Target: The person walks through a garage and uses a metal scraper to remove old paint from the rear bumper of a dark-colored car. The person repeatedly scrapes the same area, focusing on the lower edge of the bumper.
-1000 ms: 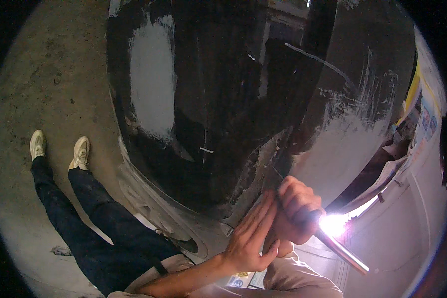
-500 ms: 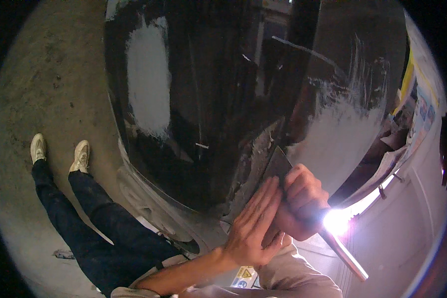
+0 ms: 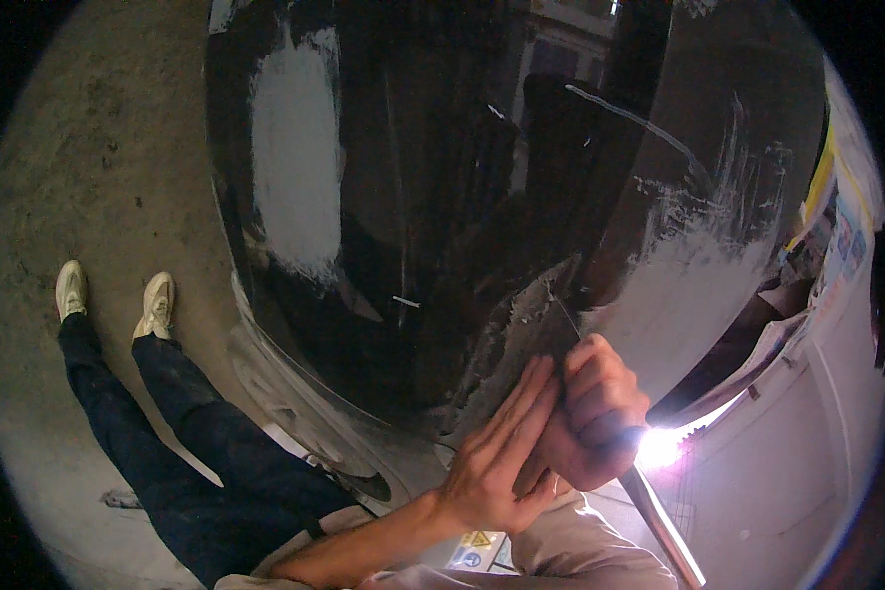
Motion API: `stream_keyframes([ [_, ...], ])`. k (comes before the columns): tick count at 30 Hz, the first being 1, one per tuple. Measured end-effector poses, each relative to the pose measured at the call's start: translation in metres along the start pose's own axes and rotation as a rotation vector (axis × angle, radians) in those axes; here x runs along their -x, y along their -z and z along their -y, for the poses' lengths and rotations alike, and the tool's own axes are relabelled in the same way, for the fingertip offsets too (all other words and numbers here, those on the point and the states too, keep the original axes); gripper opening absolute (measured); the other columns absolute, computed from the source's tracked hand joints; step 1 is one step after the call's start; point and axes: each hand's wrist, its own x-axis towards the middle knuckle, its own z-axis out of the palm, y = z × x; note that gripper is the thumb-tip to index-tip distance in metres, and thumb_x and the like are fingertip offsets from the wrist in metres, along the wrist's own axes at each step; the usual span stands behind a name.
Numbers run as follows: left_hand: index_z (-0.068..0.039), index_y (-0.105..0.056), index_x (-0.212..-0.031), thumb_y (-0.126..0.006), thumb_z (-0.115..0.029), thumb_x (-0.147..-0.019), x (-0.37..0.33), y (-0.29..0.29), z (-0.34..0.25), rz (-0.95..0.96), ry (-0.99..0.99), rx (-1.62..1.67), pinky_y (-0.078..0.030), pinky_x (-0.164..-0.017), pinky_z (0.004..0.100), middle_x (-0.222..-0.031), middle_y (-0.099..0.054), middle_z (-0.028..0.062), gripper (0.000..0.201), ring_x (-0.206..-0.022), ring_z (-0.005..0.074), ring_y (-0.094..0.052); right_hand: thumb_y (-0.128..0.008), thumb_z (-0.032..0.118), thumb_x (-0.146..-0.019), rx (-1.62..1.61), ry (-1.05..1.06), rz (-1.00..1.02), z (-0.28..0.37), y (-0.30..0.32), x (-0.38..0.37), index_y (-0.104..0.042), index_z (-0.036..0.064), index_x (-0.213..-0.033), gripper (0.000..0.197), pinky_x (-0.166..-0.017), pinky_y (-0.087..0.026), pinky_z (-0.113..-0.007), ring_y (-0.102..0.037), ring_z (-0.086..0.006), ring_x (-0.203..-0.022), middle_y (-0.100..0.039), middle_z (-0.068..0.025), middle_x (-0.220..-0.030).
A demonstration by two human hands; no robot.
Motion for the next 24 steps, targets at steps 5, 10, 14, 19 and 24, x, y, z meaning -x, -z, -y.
stream_keyframes([
  [5,0.015,-0.036,-0.144,-0.067,-0.014,-0.082,0.013,-0.001,0.004,-0.003,0.042,0.026,-0.033,-0.115,0.0485,-0.152,-0.031,0.0364,0.075,-0.141,0.0490,-0.035,-0.048,0.009,-0.094,-0.095,-0.082,-0.016,0.005,0.003,0.012,-0.026,0.0081,-0.057,0.044,-0.045,-0.031,-0.033,-0.027,-0.0168,-0.043,-0.030,-0.0028,-0.048],
  [10,0.014,-0.035,-0.145,-0.068,-0.014,-0.083,0.038,-0.010,0.007,0.061,0.119,-0.017,-0.032,-0.116,0.0481,-0.152,-0.031,0.0360,0.076,-0.143,0.0485,-0.033,-0.047,0.010,-0.095,-0.128,-0.184,-0.022,0.015,0.013,0.033,-0.028,0.0086,-0.056,0.043,-0.045,-0.033,-0.034,-0.029,-0.0171,-0.042,-0.031,-0.0029,-0.049],
  [14,0.014,-0.035,-0.145,-0.070,-0.014,-0.082,0.051,-0.015,0.008,0.072,0.176,-0.005,-0.032,-0.116,0.0476,-0.153,-0.031,0.0354,0.077,-0.143,0.0474,-0.032,-0.048,0.016,-0.097,-0.106,-0.278,-0.026,0.022,0.020,0.041,-0.030,0.0084,-0.056,0.046,-0.045,-0.034,-0.034,-0.031,-0.0173,-0.042,-0.032,-0.0026,-0.049],
  [19,0.014,-0.035,-0.145,-0.070,-0.015,-0.082,0.031,-0.017,-0.002,0.057,0.047,-0.043,-0.033,-0.115,0.0477,-0.153,-0.031,0.0354,0.078,-0.142,0.0481,-0.034,-0.048,0.028,-0.101,-0.143,-0.143,-0.012,0.021,0.023,0.018,-0.028,0.0090,-0.055,0.054,-0.046,-0.036,-0.034,-0.031,-0.0164,-0.041,-0.032,-0.0013,-0.048],
  [24,0.015,-0.035,-0.145,-0.069,-0.014,-0.081,-0.009,-0.008,-0.005,0.016,-0.040,-0.054,-0.034,-0.115,0.0480,-0.152,-0.030,0.0365,0.078,-0.141,0.0500,-0.034,-0.045,0.037,-0.104,-0.172,-0.061,-0.062,0.001,0.008,-0.016,-0.028,0.0113,-0.054,0.059,-0.048,-0.038,-0.034,-0.032,-0.0154,-0.041,-0.031,0.0004,-0.046],
])
